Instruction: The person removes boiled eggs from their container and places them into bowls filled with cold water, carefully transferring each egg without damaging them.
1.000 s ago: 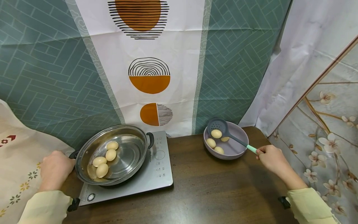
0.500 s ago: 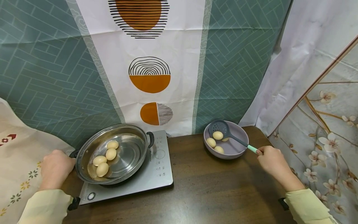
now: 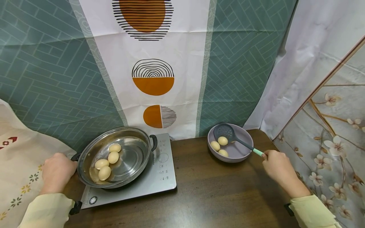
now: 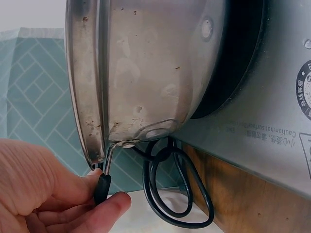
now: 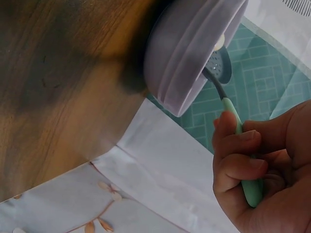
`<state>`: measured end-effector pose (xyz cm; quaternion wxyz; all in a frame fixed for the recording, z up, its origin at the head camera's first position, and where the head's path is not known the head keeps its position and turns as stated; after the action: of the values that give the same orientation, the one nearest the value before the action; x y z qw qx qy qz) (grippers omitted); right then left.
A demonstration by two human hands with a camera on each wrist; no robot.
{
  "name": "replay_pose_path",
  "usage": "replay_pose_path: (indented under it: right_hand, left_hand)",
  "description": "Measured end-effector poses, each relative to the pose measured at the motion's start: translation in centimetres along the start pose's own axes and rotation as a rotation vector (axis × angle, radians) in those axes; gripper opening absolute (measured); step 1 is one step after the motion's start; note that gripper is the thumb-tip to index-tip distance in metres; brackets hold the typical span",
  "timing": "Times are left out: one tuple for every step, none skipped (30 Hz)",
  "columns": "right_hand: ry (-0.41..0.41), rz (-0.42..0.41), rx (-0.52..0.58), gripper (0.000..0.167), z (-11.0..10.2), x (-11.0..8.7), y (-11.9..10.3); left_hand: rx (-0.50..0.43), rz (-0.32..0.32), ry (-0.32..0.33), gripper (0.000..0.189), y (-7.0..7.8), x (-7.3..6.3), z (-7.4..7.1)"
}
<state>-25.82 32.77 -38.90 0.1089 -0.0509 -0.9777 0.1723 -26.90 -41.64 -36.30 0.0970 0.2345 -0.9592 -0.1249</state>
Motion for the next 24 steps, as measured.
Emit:
replay_pose_path:
  right_hand:
    - [0.004, -0.002, -0.003, 0.026, 0.0, 0.0, 0.0]
    - [0.009, -0.004, -0.005, 0.026, -0.1, -0.1, 0.0]
    - [0.015, -0.006, -0.006, 0.026, -0.1, -0.1, 0.0]
    - [0.022, -0.009, -0.006, 0.025, -0.2, -0.1, -0.1]
    - [0.030, -0.011, -0.007, 0.025, -0.3, -0.1, -0.1]
    - [0.036, -0.012, -0.006, 0.025, -0.3, -0.1, -0.1]
    - [0.045, -0.014, -0.005, 0.024, -0.4, -0.1, -0.1]
    - [0.056, -0.016, -0.005, 0.024, -0.5, -0.1, -0.1]
    - [0.066, -0.018, -0.003, 0.023, -0.7, -0.1, -0.2]
    - [0.078, -0.022, -0.003, 0.023, -0.8, -0.1, -0.2]
    - [0.091, -0.025, -0.002, 0.023, -1.0, 0.0, -0.2]
    - [0.103, -0.028, 0.000, 0.023, -1.1, 0.0, -0.2]
    - [0.115, -0.032, 0.001, 0.022, -1.3, 0.0, -0.2]
    - [0.127, -0.035, 0.002, 0.022, -1.4, 0.1, -0.3]
    - [0.136, -0.038, 0.004, 0.022, -1.5, 0.1, -0.3]
    - [0.144, -0.040, 0.005, 0.021, -1.7, 0.1, -0.3]
    - [0.148, -0.041, 0.007, 0.021, -1.7, 0.1, -0.3]
    - [0.150, -0.041, 0.008, 0.021, -1.8, 0.1, -0.3]
    - [0.152, -0.041, 0.009, 0.021, -1.8, 0.1, -0.3]
    - [0.153, -0.042, 0.009, 0.021, -1.8, 0.1, -0.3]
    - [0.153, -0.043, 0.009, 0.021, -1.8, 0.1, -0.3]
    - [0.152, -0.043, 0.009, 0.021, -1.8, 0.1, -0.3]
    - [0.153, -0.044, 0.010, 0.021, -1.8, 0.1, -0.3]
    - [0.153, -0.044, 0.011, 0.021, -1.8, 0.1, -0.3]
  left_hand:
    - [0.001, 0.000, 0.001, 0.044, 0.0, 0.0, 0.0]
    - [0.000, -0.002, 0.001, 0.044, 0.0, 0.1, 0.0]
    - [0.001, -0.004, 0.003, 0.044, 0.0, 0.1, 0.0]
    - [0.001, -0.006, 0.002, 0.044, -0.1, 0.1, 0.0]
    - [0.001, -0.009, 0.000, 0.044, -0.1, 0.1, 0.1]
    - [0.003, -0.013, -0.002, 0.044, -0.1, 0.1, 0.1]
    - [0.004, -0.014, -0.006, 0.044, -0.2, 0.2, 0.2]
    - [0.008, -0.019, -0.010, 0.044, -0.2, 0.2, 0.3]
    - [0.010, -0.021, -0.016, 0.044, -0.3, 0.2, 0.3]
    - [0.014, -0.022, -0.019, 0.045, -0.3, 0.2, 0.4]
    - [0.018, -0.023, -0.020, 0.046, -0.4, 0.2, 0.5]
    - [0.021, -0.022, -0.024, 0.047, -0.4, 0.2, 0.5]
    - [0.025, -0.021, -0.026, 0.048, -0.4, 0.2, 0.5]
    - [0.027, -0.019, -0.027, 0.049, -0.4, 0.2, 0.5]
    - [0.028, -0.016, -0.025, 0.050, -0.4, 0.3, 0.5]
    - [0.031, -0.014, -0.024, 0.051, -0.4, 0.3, 0.5]
    - [0.031, -0.012, -0.023, 0.051, -0.3, 0.3, 0.4]
    - [0.030, -0.009, -0.021, 0.051, -0.3, 0.3, 0.4]
    - [0.030, -0.009, -0.017, 0.051, -0.3, 0.3, 0.3]
    - [0.027, -0.007, -0.015, 0.050, -0.2, 0.3, 0.3]
    - [0.024, -0.005, -0.009, 0.049, -0.2, 0.3, 0.2]
    - [0.021, -0.003, -0.006, 0.048, -0.1, 0.2, 0.1]
    - [0.019, -0.003, -0.001, 0.047, -0.1, 0.2, 0.1]
    - [0.017, -0.002, 0.001, 0.047, 0.0, 0.2, 0.0]
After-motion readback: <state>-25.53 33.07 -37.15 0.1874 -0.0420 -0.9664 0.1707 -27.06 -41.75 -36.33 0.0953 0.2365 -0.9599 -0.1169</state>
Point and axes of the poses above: each hand's wrist, its own x-axis towards the middle knuckle, its own z-axis out of the palm, y = z × x, the point moved 10 cm from there along x, towards the middle knuckle, and after that the axes turned 6 degrees about y, right-handed, at the moved point
